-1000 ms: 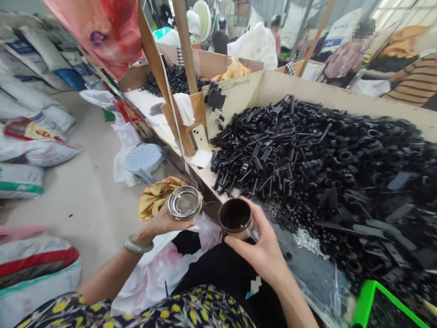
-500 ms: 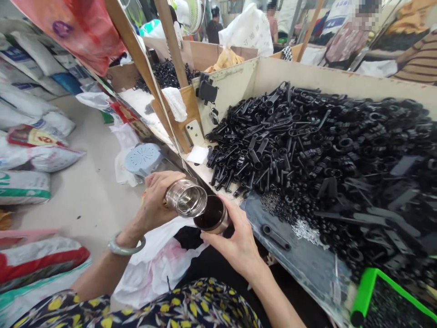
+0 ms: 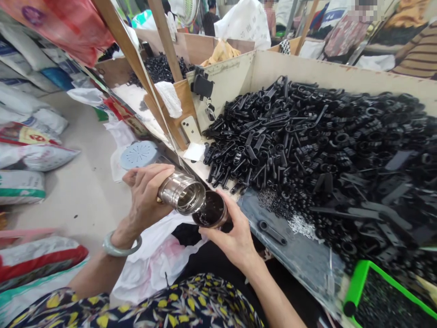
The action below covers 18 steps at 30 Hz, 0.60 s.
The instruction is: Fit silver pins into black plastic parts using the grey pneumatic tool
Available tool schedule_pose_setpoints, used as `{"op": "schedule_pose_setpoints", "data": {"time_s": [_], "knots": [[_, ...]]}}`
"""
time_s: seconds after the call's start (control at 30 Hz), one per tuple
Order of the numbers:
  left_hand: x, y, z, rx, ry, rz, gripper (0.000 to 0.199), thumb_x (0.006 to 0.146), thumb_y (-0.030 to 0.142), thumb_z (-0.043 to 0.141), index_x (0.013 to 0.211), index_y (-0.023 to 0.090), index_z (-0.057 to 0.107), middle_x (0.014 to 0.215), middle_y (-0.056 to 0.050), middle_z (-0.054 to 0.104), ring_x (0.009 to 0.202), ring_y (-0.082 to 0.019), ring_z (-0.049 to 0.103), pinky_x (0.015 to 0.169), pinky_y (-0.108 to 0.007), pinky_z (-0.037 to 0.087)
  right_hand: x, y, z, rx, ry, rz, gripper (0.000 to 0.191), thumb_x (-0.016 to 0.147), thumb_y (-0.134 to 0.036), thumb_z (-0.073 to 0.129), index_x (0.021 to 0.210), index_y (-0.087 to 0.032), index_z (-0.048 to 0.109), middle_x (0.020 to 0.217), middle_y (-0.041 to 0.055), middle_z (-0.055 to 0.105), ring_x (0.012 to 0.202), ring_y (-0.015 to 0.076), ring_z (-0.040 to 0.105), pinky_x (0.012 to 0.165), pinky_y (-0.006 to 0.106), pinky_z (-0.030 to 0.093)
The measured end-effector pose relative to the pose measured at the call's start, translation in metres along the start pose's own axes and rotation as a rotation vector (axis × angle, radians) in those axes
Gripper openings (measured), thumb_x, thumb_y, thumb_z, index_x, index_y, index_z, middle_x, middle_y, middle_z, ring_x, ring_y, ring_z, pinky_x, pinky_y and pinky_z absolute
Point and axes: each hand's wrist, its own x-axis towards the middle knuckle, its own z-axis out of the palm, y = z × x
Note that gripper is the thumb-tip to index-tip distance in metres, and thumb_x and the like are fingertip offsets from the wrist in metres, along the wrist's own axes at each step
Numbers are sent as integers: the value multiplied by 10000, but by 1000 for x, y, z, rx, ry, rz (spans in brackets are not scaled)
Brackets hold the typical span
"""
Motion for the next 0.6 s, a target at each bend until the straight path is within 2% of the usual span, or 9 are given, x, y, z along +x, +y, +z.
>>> {"op": "schedule_pose_setpoints", "data": {"time_s": [0.23, 0.4, 0.5, 0.6], "knots": [[-2, 4, 4, -2, 22, -15, 667, 793, 130, 704, 1421, 226, 501, 1262, -138, 731, 1196, -327, 673, 1077, -499, 358, 0, 0, 0, 64, 23, -1, 900, 766, -352, 942, 1554, -363, 507, 1590, 50, 547, 1498, 323, 489, 1301, 552, 333], [-5, 7, 10, 6, 90, -21, 698, 774, 109, 724, 1428, 216, 506, 1264, -141, 723, 1187, -330, 668, 1086, -512, 371, 1, 0, -2, 77, 32, 6, 896, 761, -334, 944, 1549, -348, 519, 1582, 53, 557, 1484, 312, 507, 1289, 516, 368], [-9, 8, 14, -47, 113, -88, 722, 765, 136, 770, 1428, 235, 504, 1272, -138, 709, 1178, -332, 667, 1078, -523, 405, 1, -3, -5, 95, 61, -11, 908, 742, -331, 956, 1543, -342, 528, 1595, 52, 547, 1490, 314, 504, 1278, 509, 391], [-17, 13, 18, -216, 98, -225, 723, 759, 197, 833, 1406, 245, 513, 1272, -126, 693, 1184, -324, 664, 1073, -516, 456, 2, -19, -11, 104, 105, -54, 937, 709, -314, 978, 1535, -352, 536, 1593, 50, 552, 1477, 317, 523, 1261, 503, 421]]}}
